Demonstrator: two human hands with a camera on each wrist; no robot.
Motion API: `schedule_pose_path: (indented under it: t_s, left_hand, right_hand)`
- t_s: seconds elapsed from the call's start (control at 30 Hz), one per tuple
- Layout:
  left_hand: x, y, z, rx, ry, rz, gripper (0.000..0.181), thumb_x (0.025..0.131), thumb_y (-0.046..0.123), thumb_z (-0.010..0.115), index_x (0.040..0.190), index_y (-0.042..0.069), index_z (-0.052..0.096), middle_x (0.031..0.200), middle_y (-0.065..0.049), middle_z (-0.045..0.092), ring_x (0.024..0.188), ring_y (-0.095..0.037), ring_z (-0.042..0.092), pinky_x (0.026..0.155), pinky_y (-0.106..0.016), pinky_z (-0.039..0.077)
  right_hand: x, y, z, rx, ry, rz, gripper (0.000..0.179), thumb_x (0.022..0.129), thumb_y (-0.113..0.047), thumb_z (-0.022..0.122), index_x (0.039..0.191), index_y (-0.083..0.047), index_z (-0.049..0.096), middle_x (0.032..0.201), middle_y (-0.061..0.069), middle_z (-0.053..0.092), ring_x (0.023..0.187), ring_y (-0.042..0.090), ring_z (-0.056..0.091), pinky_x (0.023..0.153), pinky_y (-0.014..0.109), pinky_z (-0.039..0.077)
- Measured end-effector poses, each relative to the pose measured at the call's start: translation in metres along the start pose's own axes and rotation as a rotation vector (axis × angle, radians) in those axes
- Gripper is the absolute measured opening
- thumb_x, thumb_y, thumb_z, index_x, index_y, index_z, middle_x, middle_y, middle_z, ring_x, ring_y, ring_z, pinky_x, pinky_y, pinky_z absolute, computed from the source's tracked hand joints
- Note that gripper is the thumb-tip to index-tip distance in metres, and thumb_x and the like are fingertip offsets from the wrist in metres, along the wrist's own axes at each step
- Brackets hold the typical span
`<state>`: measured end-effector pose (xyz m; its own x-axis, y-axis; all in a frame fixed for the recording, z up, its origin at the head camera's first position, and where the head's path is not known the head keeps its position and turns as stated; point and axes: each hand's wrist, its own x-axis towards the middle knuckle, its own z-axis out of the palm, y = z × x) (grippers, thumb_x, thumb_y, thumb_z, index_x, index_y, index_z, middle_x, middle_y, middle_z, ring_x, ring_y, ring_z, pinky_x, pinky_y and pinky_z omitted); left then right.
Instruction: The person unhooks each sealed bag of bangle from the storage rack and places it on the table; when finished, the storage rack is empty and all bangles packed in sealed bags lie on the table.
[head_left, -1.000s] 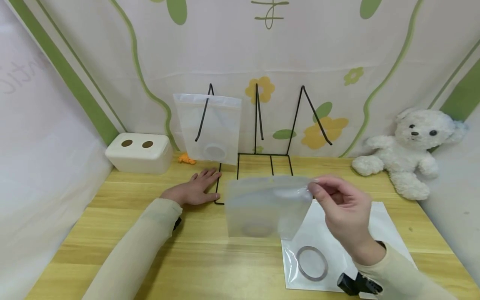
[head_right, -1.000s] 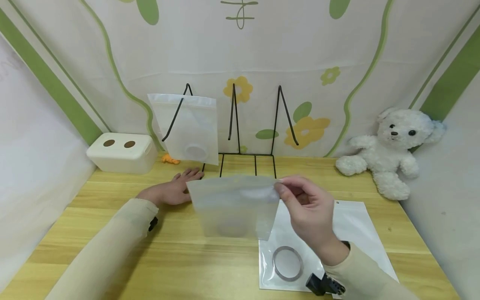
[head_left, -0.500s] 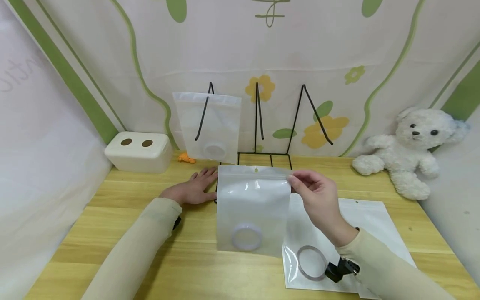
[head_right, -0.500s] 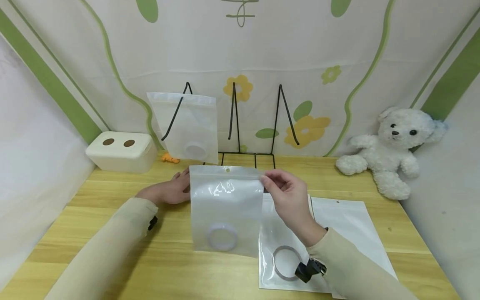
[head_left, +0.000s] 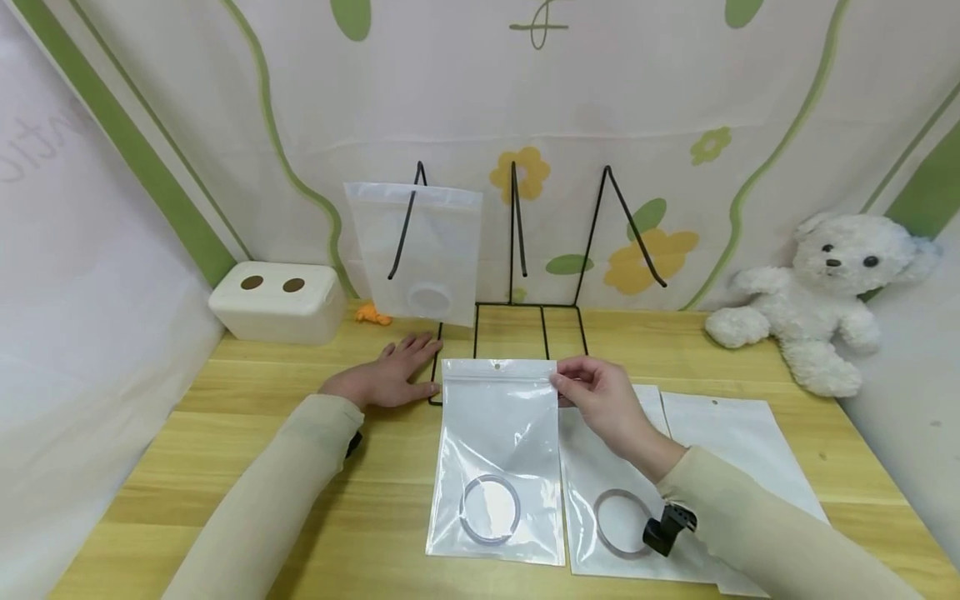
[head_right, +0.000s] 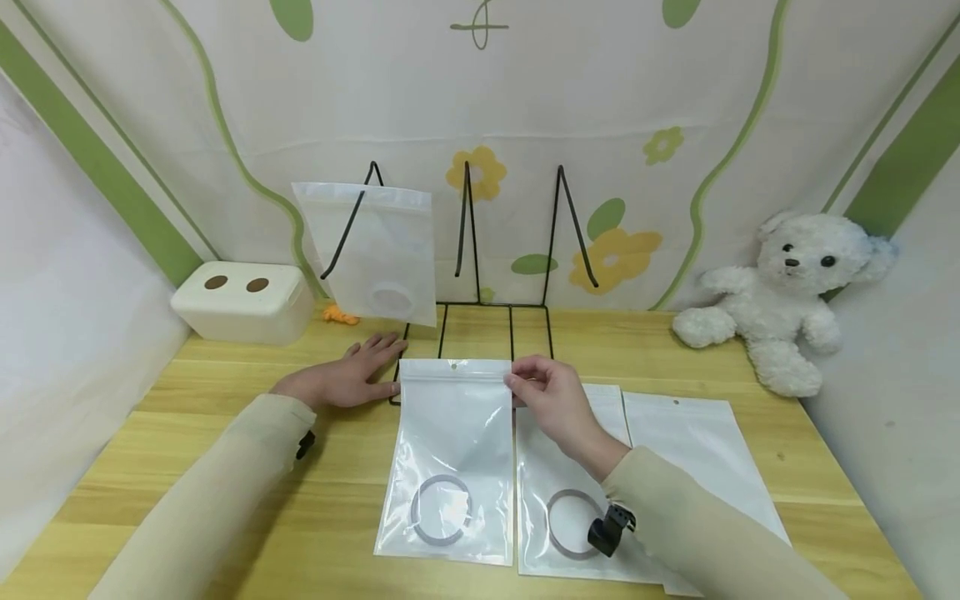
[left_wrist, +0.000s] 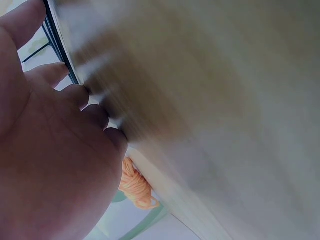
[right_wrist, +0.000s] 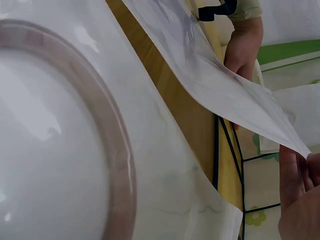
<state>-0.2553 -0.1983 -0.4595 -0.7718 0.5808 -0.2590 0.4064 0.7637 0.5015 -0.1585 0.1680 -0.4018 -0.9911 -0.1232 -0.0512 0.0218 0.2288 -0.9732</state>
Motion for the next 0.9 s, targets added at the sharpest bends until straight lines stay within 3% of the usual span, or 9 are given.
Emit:
schedule_pose_path:
  t_s: [0.23,0.63,0.83,0.9]
  left_hand:
    - [-0.002,-0.001,-0.002,-0.015,-0.011,0.001,0.094,0.106,0.071,0.049,0.176,0.018,0.014,0.184,-0.015,0.002,0.169,-0.043,-0.004,0.134,-0.068,-0.001]
    - [-0.004,0.003,-0.005,-0.016,-0.019,0.019,0.093,0.107,0.067,0.052,0.176,0.017,0.014,0.183,-0.019,0.002,0.168,-0.047,-0.004,0.132,-0.072,-0.002]
    - [-0.007,0.005,-0.006,-0.033,-0.01,0.042,0.093,0.106,0.067,0.052,0.176,0.018,0.013,0.183,-0.02,0.001,0.168,-0.048,-0.006,0.131,-0.072,-0.005]
    - [-0.012,0.015,-0.011,-0.043,-0.029,0.023,0.091,0.108,0.063,0.053,0.176,0.017,0.013,0.183,-0.02,-0.001,0.168,-0.048,-0.007,0.132,-0.071,-0.006]
  right_hand:
    - [0.011,0.005,-0.002,-0.182,-0.087,0.023,0.039,0.104,0.0,0.068,0.143,0.0,0.064,0.113,0.02,0.074,0.09,0.017,0.075,0.082,0.036,0.068]
    - [0.034,0.009,-0.004,-0.548,-0.129,-0.049,0.016,0.105,-0.007,0.069,0.118,-0.006,0.079,0.113,0.011,0.079,0.096,0.02,0.069,0.082,0.032,0.058]
    - [0.044,0.014,-0.008,-0.645,-0.176,-0.082,0.013,0.103,-0.005,0.071,0.111,-0.008,0.082,0.106,0.007,0.078,0.091,0.019,0.067,0.082,0.037,0.059]
    - [0.047,0.016,-0.01,-0.663,-0.189,-0.088,0.013,0.103,-0.005,0.071,0.109,-0.009,0.082,0.107,0.006,0.079,0.095,0.019,0.068,0.087,0.039,0.06]
